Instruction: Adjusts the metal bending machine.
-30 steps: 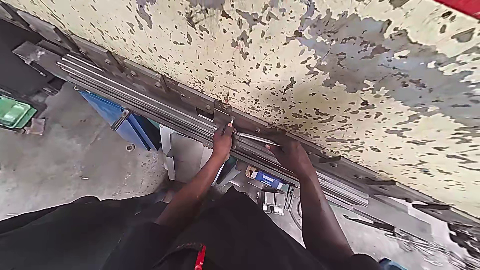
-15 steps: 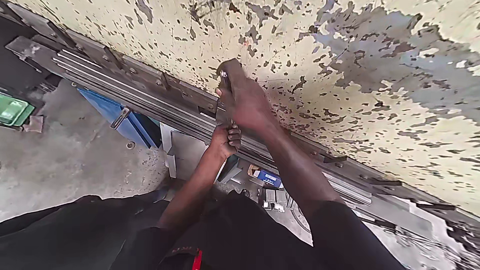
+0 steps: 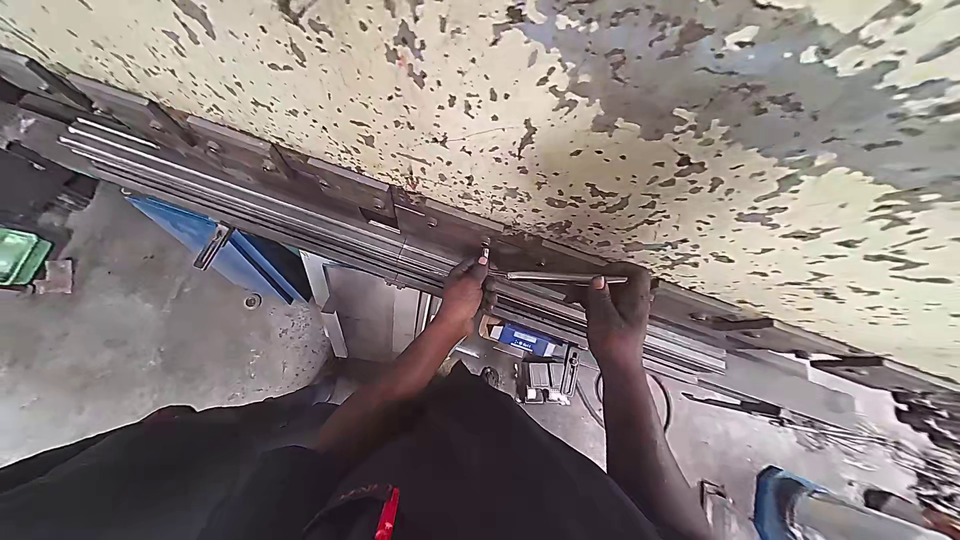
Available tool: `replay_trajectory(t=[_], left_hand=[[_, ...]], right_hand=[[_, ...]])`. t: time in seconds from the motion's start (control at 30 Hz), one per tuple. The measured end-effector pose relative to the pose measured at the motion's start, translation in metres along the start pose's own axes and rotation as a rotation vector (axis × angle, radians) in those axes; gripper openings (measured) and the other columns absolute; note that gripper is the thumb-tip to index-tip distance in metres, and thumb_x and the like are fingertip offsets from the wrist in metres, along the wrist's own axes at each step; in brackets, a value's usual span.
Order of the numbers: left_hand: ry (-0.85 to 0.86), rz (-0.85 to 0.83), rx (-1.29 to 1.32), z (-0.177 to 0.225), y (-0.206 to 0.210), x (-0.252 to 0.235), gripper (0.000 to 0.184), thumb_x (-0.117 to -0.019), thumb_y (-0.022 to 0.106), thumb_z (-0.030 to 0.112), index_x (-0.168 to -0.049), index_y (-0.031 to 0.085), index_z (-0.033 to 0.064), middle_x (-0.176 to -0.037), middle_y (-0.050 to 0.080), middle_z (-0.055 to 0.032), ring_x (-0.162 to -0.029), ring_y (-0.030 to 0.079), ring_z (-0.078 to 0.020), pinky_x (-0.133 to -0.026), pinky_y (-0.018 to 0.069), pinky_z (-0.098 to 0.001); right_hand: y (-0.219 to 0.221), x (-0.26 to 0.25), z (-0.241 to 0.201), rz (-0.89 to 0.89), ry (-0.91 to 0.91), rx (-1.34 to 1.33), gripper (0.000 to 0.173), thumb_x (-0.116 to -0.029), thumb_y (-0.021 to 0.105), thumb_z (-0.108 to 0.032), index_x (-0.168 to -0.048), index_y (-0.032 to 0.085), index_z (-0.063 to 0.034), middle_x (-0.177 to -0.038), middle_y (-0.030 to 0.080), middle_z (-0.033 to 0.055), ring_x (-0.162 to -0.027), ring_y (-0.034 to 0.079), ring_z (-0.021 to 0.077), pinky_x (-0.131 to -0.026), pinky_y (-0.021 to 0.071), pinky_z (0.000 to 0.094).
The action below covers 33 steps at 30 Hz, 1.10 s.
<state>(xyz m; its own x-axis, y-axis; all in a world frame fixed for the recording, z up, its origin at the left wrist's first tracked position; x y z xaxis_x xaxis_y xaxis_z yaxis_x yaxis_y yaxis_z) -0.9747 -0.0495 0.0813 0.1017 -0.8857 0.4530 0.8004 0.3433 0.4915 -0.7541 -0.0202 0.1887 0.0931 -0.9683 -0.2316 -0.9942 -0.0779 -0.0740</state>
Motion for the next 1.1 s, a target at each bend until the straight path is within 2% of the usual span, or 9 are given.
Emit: replay_trajectory(t=[0.27, 0.43, 0.57, 0.67, 0.73, 0.83, 0.93, 1.0, 1.1], left_hand=[[0.117, 0.063, -0.050, 0.003, -0.002, -0.016, 0.031, -0.1102, 0.046, 0.038, -0.101, 0.061, 0.0119, -0.061, 0.048, -0.0008, -0.043, 0.046, -0.0119, -0.041, 0.0457, -0.0265], [-0.040, 0.057, 0.057, 0.007, 0.002, -0.015, 0.028, -0.1096, 0.046, 0.040, -0.098, 0.056, 0.0166, -0.061, 0.043, 0.0033, -0.041, 0.039, -0.0070, -0.037, 0.0372, -0.0208], [-0.225, -0.107, 0.419, 0.007, 0.016, -0.016, 0.031, -0.1082, 0.039, 0.034, -0.084, 0.052, 0.0179, -0.057, 0.039, 0.0067, -0.038, 0.033, -0.0030, -0.034, 0.0309, -0.0160], [-0.273, -0.226, 0.600, 0.002, 0.016, -0.017, 0.055, -0.1048, 0.037, 0.053, -0.067, 0.053, 0.0168, -0.050, 0.040, 0.0040, -0.037, 0.038, -0.0056, -0.036, 0.0342, -0.0204], [-0.220, -0.177, 0.443, -0.003, 0.000, -0.017, 0.053, -0.1055, 0.032, 0.056, -0.082, 0.060, 0.0181, -0.062, 0.053, 0.0009, -0.052, 0.051, -0.0096, -0.048, 0.0466, -0.0280], [-0.044, -0.127, -0.301, -0.002, -0.046, -0.003, 0.015, -0.1037, 0.052, 0.008, -0.114, 0.062, 0.0049, -0.090, 0.065, -0.0035, -0.079, 0.062, -0.0100, -0.072, 0.0553, -0.0296], [0.089, -0.503, -1.185, 0.016, -0.056, 0.049, 0.028, -0.1027, 0.057, 0.031, -0.098, 0.073, 0.0084, -0.082, 0.071, -0.0030, -0.071, 0.065, -0.0131, -0.073, 0.0563, -0.0403], [0.305, -0.729, -1.160, 0.037, -0.044, 0.092, 0.032, -0.1063, 0.052, 0.034, -0.097, 0.074, 0.0129, -0.078, 0.069, 0.0022, -0.067, 0.063, -0.0078, -0.065, 0.0557, -0.0340], [0.667, -0.318, -1.269, 0.096, -0.015, 0.097, 0.024, -0.1038, 0.055, 0.028, -0.100, 0.074, 0.0139, -0.085, 0.069, 0.0007, -0.077, 0.066, -0.0106, -0.073, 0.0588, -0.0364]], right_hand=[[-0.005, -0.001, 0.028, 0.037, 0.068, -0.065, 0.026, -0.1033, 0.053, -0.006, -0.129, 0.049, -0.0101, -0.095, 0.073, 0.0085, -0.080, 0.076, 0.0234, -0.079, 0.0658, 0.0432], [0.024, -0.023, -0.033, -0.090, -0.231, 0.204, 0.028, -0.1045, 0.057, -0.024, -0.129, 0.049, -0.0114, -0.111, 0.070, 0.0000, -0.090, 0.070, 0.0107, -0.078, 0.0615, 0.0331], [0.132, -0.066, -0.098, -0.376, -0.312, 0.543, 0.039, -0.1045, 0.058, -0.019, -0.137, 0.046, -0.0025, -0.115, 0.072, 0.0074, -0.094, 0.072, 0.0156, -0.081, 0.0620, 0.0388], [0.252, -0.076, -0.091, -0.646, -0.295, 0.831, 0.046, -0.1055, 0.057, -0.027, -0.146, 0.045, -0.0088, -0.116, 0.070, 0.0112, -0.094, 0.072, 0.0276, -0.080, 0.0613, 0.0491], [0.313, -0.066, -0.055, -0.796, -0.262, 0.988, 0.048, -0.1053, 0.054, -0.024, -0.150, 0.040, -0.0109, -0.111, 0.069, 0.0155, -0.090, 0.072, 0.0353, -0.074, 0.0601, 0.0550], [0.352, -0.045, 0.000, -0.847, -0.214, 1.148, 0.046, -0.1037, 0.050, -0.015, -0.149, 0.043, -0.0134, -0.116, 0.069, 0.0189, -0.092, 0.071, 0.0411, -0.070, 0.0583, 0.0586], [0.352, -0.032, 0.020, -0.803, -0.334, 1.231, 0.042, -0.1051, 0.044, -0.014, -0.146, 0.048, -0.0096, -0.136, 0.060, 0.0215, -0.088, 0.071, 0.0397, -0.064, 0.0590, 0.0536], [0.346, -0.023, 0.027, -0.819, -0.365, 1.237, 0.039, -0.1055, 0.044, -0.012, -0.143, 0.049, -0.0056, -0.126, 0.063, 0.0223, -0.087, 0.070, 0.0392, -0.064, 0.0590, 0.0526], [0.345, -0.022, 0.039, -0.811, -0.250, 1.237, 0.039, -0.1066, 0.044, -0.014, -0.144, 0.051, -0.0105, -0.123, 0.065, 0.0212, -0.090, 0.070, 0.0398, -0.067, 0.0593, 0.0545]])
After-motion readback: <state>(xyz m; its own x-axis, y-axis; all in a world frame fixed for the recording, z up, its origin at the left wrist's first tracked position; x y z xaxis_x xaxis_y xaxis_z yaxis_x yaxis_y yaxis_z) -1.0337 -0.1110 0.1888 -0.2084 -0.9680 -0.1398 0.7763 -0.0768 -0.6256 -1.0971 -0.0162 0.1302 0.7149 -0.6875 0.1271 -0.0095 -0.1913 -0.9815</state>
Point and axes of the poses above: each hand's wrist, its own x-axis away from the middle knuckle, its own y-axis out of the palm, z = x × y, the point moved 9 cm from there along -x, towards the middle knuckle
